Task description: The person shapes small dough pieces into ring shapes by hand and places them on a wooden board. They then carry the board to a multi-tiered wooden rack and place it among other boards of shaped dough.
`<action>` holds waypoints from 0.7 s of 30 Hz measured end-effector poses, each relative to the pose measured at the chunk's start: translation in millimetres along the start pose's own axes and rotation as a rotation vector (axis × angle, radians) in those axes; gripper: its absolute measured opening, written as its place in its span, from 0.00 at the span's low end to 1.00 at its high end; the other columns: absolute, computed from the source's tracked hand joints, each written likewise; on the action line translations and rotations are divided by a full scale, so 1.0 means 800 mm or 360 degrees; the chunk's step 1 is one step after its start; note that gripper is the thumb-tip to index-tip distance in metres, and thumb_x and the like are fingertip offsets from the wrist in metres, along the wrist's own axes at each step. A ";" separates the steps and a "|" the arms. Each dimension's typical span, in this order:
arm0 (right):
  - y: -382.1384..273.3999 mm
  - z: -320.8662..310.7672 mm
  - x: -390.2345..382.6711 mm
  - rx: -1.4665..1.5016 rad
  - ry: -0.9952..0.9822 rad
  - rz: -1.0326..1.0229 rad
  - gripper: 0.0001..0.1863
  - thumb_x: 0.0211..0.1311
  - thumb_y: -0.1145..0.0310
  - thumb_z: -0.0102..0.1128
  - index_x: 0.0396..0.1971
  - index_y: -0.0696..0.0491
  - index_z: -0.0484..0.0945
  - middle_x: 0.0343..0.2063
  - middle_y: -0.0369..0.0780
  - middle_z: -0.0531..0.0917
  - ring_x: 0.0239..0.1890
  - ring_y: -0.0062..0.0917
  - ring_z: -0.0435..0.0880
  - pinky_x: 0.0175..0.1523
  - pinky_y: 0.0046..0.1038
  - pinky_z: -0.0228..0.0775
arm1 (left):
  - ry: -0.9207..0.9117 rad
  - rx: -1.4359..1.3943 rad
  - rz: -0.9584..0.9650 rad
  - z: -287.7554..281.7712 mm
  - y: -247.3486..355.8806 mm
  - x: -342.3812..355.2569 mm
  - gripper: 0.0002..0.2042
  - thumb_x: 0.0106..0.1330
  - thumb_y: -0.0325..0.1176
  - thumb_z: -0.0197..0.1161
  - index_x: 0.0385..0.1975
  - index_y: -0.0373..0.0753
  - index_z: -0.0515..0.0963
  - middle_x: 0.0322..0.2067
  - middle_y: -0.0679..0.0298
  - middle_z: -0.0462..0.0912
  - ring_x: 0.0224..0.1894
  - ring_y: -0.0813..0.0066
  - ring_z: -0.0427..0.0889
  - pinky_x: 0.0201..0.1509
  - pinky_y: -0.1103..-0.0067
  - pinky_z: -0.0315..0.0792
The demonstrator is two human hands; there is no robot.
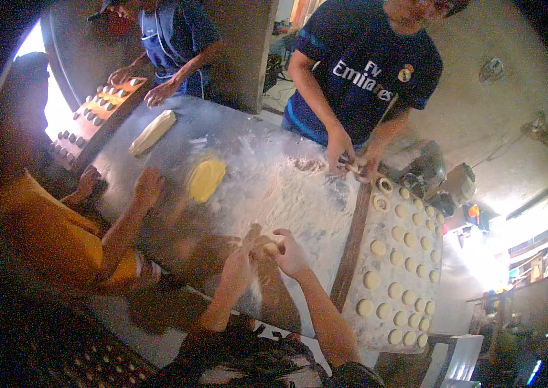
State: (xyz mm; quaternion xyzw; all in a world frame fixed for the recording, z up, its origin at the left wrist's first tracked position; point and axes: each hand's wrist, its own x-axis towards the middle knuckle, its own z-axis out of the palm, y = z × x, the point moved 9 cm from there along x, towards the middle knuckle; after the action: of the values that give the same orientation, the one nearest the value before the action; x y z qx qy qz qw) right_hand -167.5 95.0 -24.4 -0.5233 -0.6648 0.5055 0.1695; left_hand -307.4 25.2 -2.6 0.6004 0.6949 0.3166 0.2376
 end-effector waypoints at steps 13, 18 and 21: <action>-0.036 -0.081 -0.078 -0.0227 0.0871 -0.0562 0.30 0.55 0.79 0.61 0.58 0.52 0.63 0.37 0.37 0.76 0.35 0.28 0.78 0.39 0.32 0.74 | -0.0044 -0.0591 0.0216 0.006 0.114 0.003 0.13 0.55 0.23 0.67 0.41 0.38 0.81 0.38 0.57 0.82 0.36 0.62 0.81 0.42 0.70 0.74; 0.007 -0.073 -0.121 0.1410 0.0051 -0.0470 0.28 0.59 0.77 0.55 0.60 0.51 0.63 0.36 0.35 0.76 0.42 0.23 0.76 0.52 0.29 0.71 | 0.0246 -0.0417 0.0532 0.051 0.153 -0.029 0.22 0.59 0.13 0.54 0.54 0.35 0.68 0.43 0.54 0.77 0.43 0.57 0.80 0.59 0.68 0.68; 0.044 -0.091 -0.150 0.1885 0.0017 -0.0293 0.23 0.62 0.73 0.54 0.57 0.50 0.65 0.31 0.33 0.75 0.40 0.20 0.76 0.52 0.28 0.69 | 0.0071 -0.1088 0.0482 0.088 0.150 -0.044 0.22 0.60 0.16 0.57 0.56 0.35 0.65 0.42 0.56 0.77 0.45 0.60 0.80 0.56 0.69 0.71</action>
State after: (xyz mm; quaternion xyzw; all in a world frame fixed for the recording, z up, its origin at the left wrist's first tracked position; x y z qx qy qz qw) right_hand -46.9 24.9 13.7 -0.2825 -0.3117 0.7706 0.4789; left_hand -169.4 10.6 34.6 0.5753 0.4575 0.5748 0.3596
